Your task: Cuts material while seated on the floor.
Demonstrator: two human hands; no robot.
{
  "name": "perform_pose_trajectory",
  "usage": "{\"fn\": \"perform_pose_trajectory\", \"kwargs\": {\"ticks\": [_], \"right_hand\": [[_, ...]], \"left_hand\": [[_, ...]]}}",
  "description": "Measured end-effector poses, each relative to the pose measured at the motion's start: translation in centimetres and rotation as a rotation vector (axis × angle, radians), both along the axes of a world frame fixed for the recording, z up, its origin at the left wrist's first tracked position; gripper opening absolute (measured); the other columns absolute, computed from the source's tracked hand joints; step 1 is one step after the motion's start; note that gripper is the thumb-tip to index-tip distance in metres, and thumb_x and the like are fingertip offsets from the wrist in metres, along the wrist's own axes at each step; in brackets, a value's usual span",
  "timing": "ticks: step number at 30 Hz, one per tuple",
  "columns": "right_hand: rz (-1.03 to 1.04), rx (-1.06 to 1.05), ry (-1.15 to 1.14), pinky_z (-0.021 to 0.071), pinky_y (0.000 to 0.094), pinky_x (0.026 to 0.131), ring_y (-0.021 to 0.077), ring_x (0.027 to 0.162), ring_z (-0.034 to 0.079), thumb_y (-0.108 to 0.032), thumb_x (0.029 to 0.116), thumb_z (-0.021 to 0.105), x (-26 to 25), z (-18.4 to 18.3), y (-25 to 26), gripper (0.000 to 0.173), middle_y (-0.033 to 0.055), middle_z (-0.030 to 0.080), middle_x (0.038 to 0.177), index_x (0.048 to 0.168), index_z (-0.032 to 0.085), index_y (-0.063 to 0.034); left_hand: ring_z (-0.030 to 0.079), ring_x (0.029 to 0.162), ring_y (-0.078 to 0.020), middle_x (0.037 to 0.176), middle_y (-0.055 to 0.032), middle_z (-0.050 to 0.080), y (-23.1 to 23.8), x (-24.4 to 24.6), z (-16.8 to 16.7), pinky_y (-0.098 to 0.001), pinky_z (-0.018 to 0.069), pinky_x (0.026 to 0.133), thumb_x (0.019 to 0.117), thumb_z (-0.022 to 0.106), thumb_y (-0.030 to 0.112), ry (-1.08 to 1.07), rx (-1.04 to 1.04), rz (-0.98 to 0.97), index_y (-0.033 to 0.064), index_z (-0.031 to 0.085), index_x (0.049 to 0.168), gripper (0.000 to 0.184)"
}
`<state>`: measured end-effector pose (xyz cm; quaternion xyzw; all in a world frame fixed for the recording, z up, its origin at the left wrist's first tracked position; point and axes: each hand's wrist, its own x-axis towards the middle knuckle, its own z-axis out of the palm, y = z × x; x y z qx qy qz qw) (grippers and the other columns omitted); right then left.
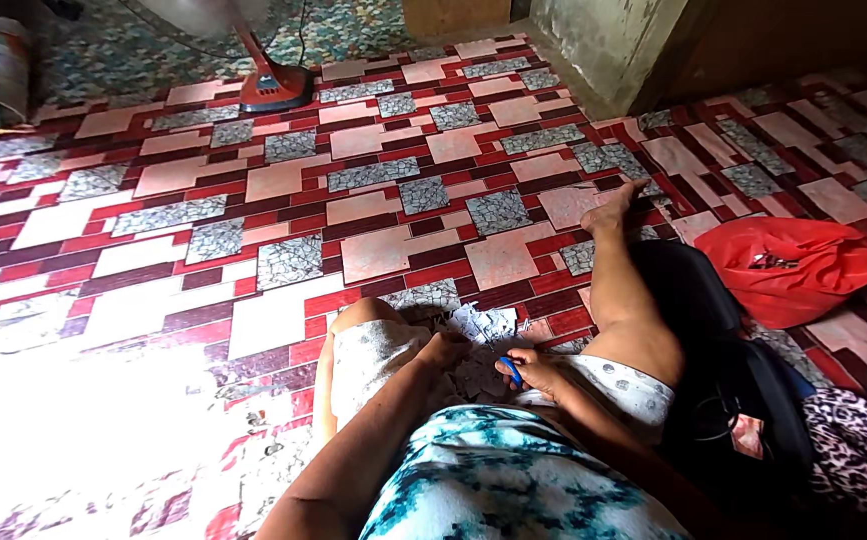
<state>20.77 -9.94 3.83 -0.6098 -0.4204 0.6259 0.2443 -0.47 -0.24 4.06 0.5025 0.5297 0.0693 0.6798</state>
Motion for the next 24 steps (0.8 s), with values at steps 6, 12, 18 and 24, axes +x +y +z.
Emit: {"fn": "perform_pose_trajectory", "kwargs": {"ticks": [6, 12, 18, 24], "right_hand": [[-0.005, 0.012, 0.020, 0.0463, 0.0202, 0.055, 0.0054, 0.063, 0.060, -0.027, 0.1007, 0.066, -0.04, -0.01, -0.04, 0.028, 0.0008, 0.067, 0.080, 0.114, 0.063, -0.0021], [-0.041, 0.094, 0.024, 0.0522, 0.0208, 0.059, 0.0049, 0.062, 0.061, -0.015, 0.0975, 0.070, 0.07, -0.18, -0.19, 0.023, 0.0021, 0.067, 0.080, 0.111, 0.065, 0.0028], [-0.005, 0.009, 0.005, 0.0460, 0.0207, 0.055, 0.0055, 0.063, 0.060, -0.029, 0.1009, 0.066, 0.21, -0.05, -0.05, 0.029, 0.0007, 0.068, 0.080, 0.115, 0.064, -0.0032], [0.023, 0.005, 0.014, 0.0464, 0.0202, 0.055, 0.0046, 0.063, 0.060, -0.028, 0.0999, 0.067, -0.03, -0.07, -0.05, 0.029, 0.0003, 0.068, 0.082, 0.114, 0.064, -0.0030]], "left_hand": [[0.047, 0.052, -0.0039, 0.078, -0.0013, 0.061, 0.04, 0.11, -0.02, -0.0189, 0.0401, 0.048, 0.1043, 0.059, 0.015, 0.005, 0.014, -0.045, 0.0005, 0.063, 0.114, 0.018], [0.047, 0.051, -0.0038, 0.078, -0.0011, 0.062, -0.01, 0.08, 0.14, -0.0186, 0.0409, 0.049, 0.1043, 0.060, 0.015, 0.005, 0.017, -0.038, 0.0005, 0.064, 0.113, 0.018], [0.047, 0.051, -0.0037, 0.078, -0.0013, 0.062, -0.02, 0.18, 0.24, -0.0187, 0.0402, 0.048, 0.1047, 0.059, 0.015, 0.009, 0.007, -0.015, 0.0006, 0.063, 0.114, 0.018], [0.048, 0.051, -0.0040, 0.077, -0.0011, 0.062, -0.01, 0.14, 0.04, -0.0187, 0.0408, 0.048, 0.1043, 0.059, 0.014, 0.000, 0.006, -0.017, 0.0005, 0.063, 0.113, 0.017]]}}
